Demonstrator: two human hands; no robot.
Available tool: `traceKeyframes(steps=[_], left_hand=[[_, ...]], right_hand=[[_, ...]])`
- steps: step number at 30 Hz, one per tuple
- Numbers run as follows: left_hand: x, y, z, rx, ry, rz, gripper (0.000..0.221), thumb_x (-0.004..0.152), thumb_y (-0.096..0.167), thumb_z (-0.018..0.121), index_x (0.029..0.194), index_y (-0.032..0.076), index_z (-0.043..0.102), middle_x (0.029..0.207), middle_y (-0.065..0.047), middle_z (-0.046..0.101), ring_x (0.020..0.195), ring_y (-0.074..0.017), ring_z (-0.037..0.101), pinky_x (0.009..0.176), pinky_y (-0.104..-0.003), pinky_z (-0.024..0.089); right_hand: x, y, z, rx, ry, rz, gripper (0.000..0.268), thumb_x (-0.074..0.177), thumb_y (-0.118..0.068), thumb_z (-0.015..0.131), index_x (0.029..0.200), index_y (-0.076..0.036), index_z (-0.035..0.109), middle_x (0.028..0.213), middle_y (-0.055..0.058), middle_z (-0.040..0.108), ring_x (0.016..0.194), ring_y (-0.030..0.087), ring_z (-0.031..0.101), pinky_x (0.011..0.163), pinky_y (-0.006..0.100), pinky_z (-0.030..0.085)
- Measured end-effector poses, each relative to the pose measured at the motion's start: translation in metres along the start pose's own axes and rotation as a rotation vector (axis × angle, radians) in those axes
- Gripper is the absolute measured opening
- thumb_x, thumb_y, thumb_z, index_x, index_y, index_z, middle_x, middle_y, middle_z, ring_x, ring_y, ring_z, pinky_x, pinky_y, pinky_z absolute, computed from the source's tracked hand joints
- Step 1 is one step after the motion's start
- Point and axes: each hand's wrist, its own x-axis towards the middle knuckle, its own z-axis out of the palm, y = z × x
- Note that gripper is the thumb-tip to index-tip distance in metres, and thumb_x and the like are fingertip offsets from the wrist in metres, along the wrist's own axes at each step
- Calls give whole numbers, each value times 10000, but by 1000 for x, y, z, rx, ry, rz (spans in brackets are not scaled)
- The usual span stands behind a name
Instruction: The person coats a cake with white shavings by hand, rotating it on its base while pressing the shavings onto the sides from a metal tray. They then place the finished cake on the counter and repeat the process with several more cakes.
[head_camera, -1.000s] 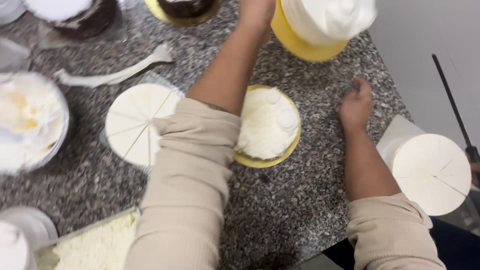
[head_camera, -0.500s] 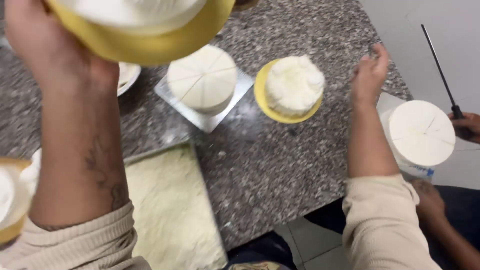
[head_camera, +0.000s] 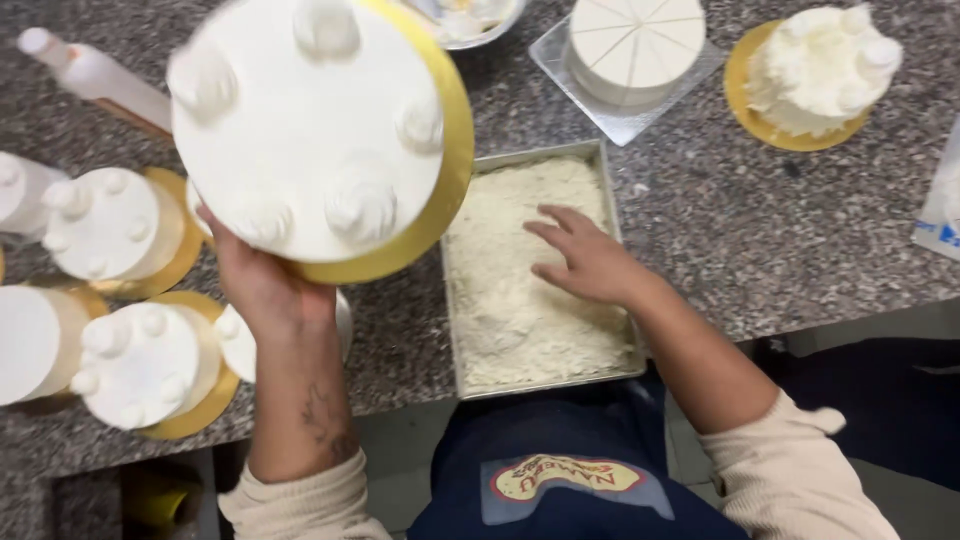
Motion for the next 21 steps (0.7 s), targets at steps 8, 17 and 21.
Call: traceKeyframes(steps=[8,17,21], left_hand=[[-53,38,-72,108,152,29,667,1082,495,386,1577,49,381,1604,-138,477,1470,-306,505,1217,-473,474],[-57,12,-79,75,235,-64,654,1063,505,405,1545,64,415,1558,-132,504,1427,-298,521,1171,-471,484],[-48,-8,-87,82,325,-112,627,1069,481,390,1532,59,425,1539,-135,517,1412,-294,531,1170,-464,489]], right_hand=[[13,-17,33,-64,-367,212,614,919,-523,586,1417,-163,564,1546,121,463,1456,315,402,1218,486,325],[55,-70,17,-258,-518,-4,566,906,-482,648,1386,-189,584,1598,106,398,1527,278,267,1262,556,142],[35,-47,-4,-78,-392,205,678,855,-476,691,1429,-148,539,1629,170,352,1476,336,251,1191,554,188]])
